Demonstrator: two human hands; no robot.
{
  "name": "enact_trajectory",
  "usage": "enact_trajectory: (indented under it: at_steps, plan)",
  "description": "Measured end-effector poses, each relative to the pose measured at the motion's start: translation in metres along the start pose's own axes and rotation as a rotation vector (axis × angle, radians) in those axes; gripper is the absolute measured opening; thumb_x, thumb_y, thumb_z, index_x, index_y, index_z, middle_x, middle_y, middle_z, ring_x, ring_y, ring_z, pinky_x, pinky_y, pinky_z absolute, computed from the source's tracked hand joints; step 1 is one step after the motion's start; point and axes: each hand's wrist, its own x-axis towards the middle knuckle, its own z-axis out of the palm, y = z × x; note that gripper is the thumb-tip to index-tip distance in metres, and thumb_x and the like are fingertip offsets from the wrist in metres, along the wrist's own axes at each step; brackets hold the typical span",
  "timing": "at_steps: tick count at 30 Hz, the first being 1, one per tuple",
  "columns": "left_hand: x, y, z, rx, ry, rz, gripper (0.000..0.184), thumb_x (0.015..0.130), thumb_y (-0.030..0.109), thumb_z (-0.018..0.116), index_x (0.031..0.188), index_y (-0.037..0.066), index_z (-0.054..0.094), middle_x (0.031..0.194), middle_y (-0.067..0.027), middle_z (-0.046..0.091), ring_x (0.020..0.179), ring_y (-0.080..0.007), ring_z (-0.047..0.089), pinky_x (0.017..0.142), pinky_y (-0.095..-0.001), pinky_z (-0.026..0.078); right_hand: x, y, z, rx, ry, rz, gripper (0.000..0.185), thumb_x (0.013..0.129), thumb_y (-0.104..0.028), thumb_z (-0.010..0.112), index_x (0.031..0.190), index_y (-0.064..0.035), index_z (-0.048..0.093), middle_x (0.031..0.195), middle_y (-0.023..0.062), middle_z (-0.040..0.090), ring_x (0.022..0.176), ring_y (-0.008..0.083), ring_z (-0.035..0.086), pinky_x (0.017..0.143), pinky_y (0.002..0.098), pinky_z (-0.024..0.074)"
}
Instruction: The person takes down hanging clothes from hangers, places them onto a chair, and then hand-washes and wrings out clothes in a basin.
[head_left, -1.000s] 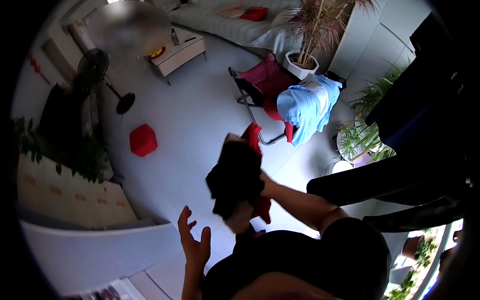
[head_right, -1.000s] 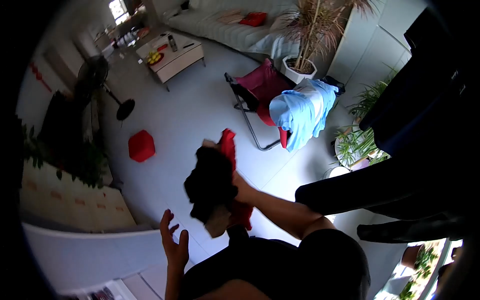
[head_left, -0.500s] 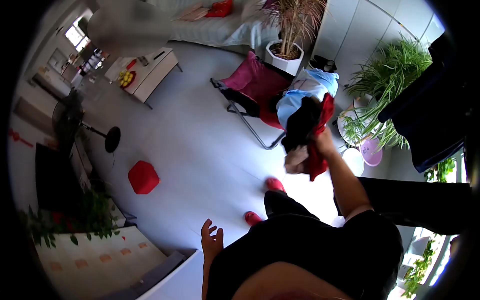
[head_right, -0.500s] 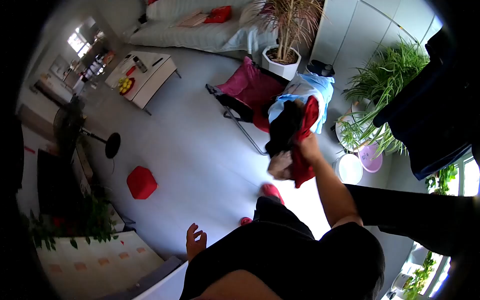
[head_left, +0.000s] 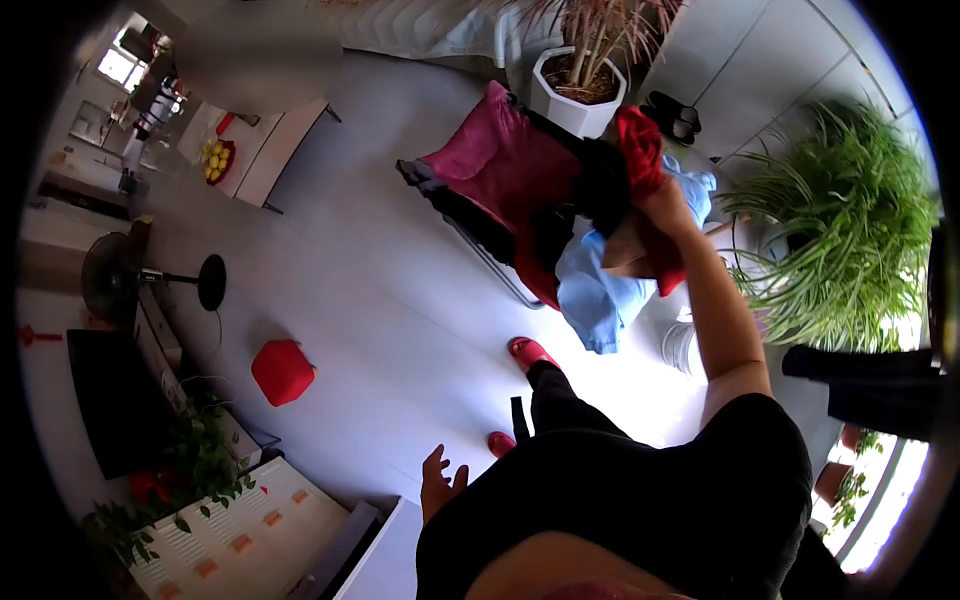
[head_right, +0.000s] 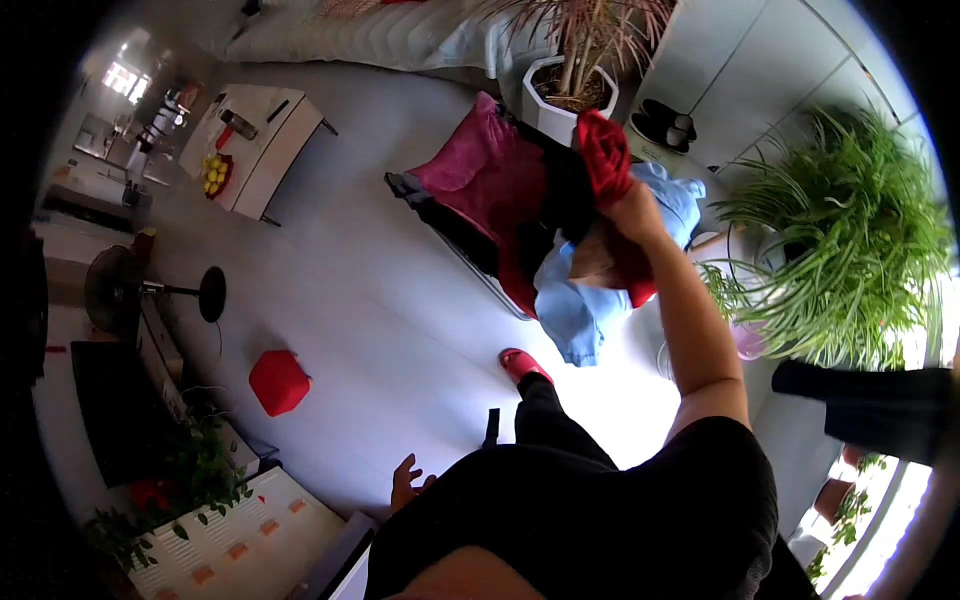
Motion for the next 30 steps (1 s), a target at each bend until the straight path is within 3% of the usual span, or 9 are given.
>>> enact_trajectory:
  at_steps: [3,6,11,16,21,23,24,26,30]
  plan:
    - [0.015,0.022,-0.004,0.021,0.026,-0.105,0.055,0.080,0.012,0.064,0.127,0.004,0.039,0.121,-0.0152,0.048,0.105,-0.0267,0.053,0.080,-0.0350,0.047,0.022,-0.002,0.064,0.222,-0.134,0.112,0.037,0.070,-0.006,0.070,0.105,-0.0040,0.060,0.096,0.0061,0.066,0.088,0.0139,0.058,0.082,0.0305,0.0451]
    - [0.025,0.026,-0.016,0.002,0.095,-0.170,0.049,0.082,0.011,0.061,0.126,0.003,0.042,0.121,-0.0161,0.049,0.103,-0.0261,0.054,0.077,-0.0339,0.047,0.031,0.010,0.119,0.591,-0.341,0.692,0.035,0.068,-0.007,0.069,0.102,-0.0048,0.062,0.096,0.0072,0.065,0.084,0.0182,0.059,0.077,0.0320,0.0458]
    - [0.032,0.031,-0.023,0.018,0.059,-0.243,0.049,0.082,0.012,0.061,0.126,0.001,0.042,0.120,-0.0173,0.048,0.102,-0.0264,0.055,0.074,-0.0337,0.049,0.015,0.008,0.142,0.843,-0.180,0.801,0.028,0.069,-0.010,0.068,0.095,-0.0013,0.065,0.089,0.0079,0.066,0.083,0.0191,0.060,0.077,0.0327,0.0465]
    - [0.044,-0.002,-0.006,-0.050,-0.005,-0.227,0.050,0.081,0.012,0.062,0.126,0.002,0.042,0.119,-0.0171,0.050,0.101,-0.0265,0.055,0.073,-0.0341,0.050,0.029,0.017,0.025,0.076,-0.264,0.211,0.042,0.064,-0.017,0.075,0.100,-0.0022,0.061,0.085,0.0094,0.066,0.074,0.0184,0.059,0.073,0.0324,0.0470]
    - [0.062,0.047,-0.010,0.065,-0.049,-0.208,0.050,0.081,0.014,0.061,0.126,0.003,0.042,0.115,-0.0187,0.052,0.099,-0.0270,0.057,0.075,-0.0340,0.049,0.038,-0.023,-0.048,-0.705,-0.235,0.354,0.066,0.064,-0.044,0.072,0.113,-0.0045,0.053,0.099,0.0133,0.064,0.090,0.0258,0.062,0.080,0.0378,0.0468]
    - [0.066,0.062,-0.014,0.112,-0.039,-0.191,0.048,0.083,0.014,0.060,0.126,0.003,0.042,0.117,-0.0184,0.052,0.099,-0.0271,0.056,0.076,-0.0351,0.048,0.031,-0.005,-0.037,-0.979,-0.386,0.414,0.088,0.060,-0.059,0.069,0.128,-0.0107,0.042,0.127,0.0139,0.049,0.115,0.0289,0.049,0.093,0.0472,0.0379]
    - [0.067,0.055,-0.015,0.115,-0.040,-0.189,0.048,0.083,0.014,0.060,0.126,0.003,0.042,0.117,-0.0184,0.052,0.099,-0.0271,0.056,0.076,-0.0351,0.048,0.018,0.015,-0.019,-1.049,-0.369,0.438,0.104,0.056,-0.063,0.069,0.139,-0.0179,0.025,0.145,0.0112,0.022,0.132,0.0339,0.023,0.101,0.0591,0.0220]
    - [0.066,0.035,-0.013,0.119,0.019,-0.034,0.049,0.081,0.012,0.061,0.125,0.001,0.041,0.115,-0.0176,0.051,0.091,-0.0205,0.059,0.065,-0.0314,0.049,-0.013,0.068,0.020,-1.008,-0.455,0.554,0.107,0.057,-0.063,0.068,0.142,-0.0223,0.017,0.148,0.0092,0.012,0.136,0.0349,0.007,0.100,0.0669,0.0117]
    - [0.052,0.026,-0.009,0.110,-0.036,-0.087,0.049,0.082,0.015,0.061,0.125,0.002,0.042,0.118,-0.0168,0.052,0.100,-0.0267,0.056,0.075,-0.0350,0.049,-0.050,0.109,0.042,-0.952,-0.266,0.378,0.101,0.062,-0.061,0.063,0.142,-0.0229,0.017,0.148,0.0080,0.012,0.136,0.0359,0.005,0.100,0.0667,0.0099]
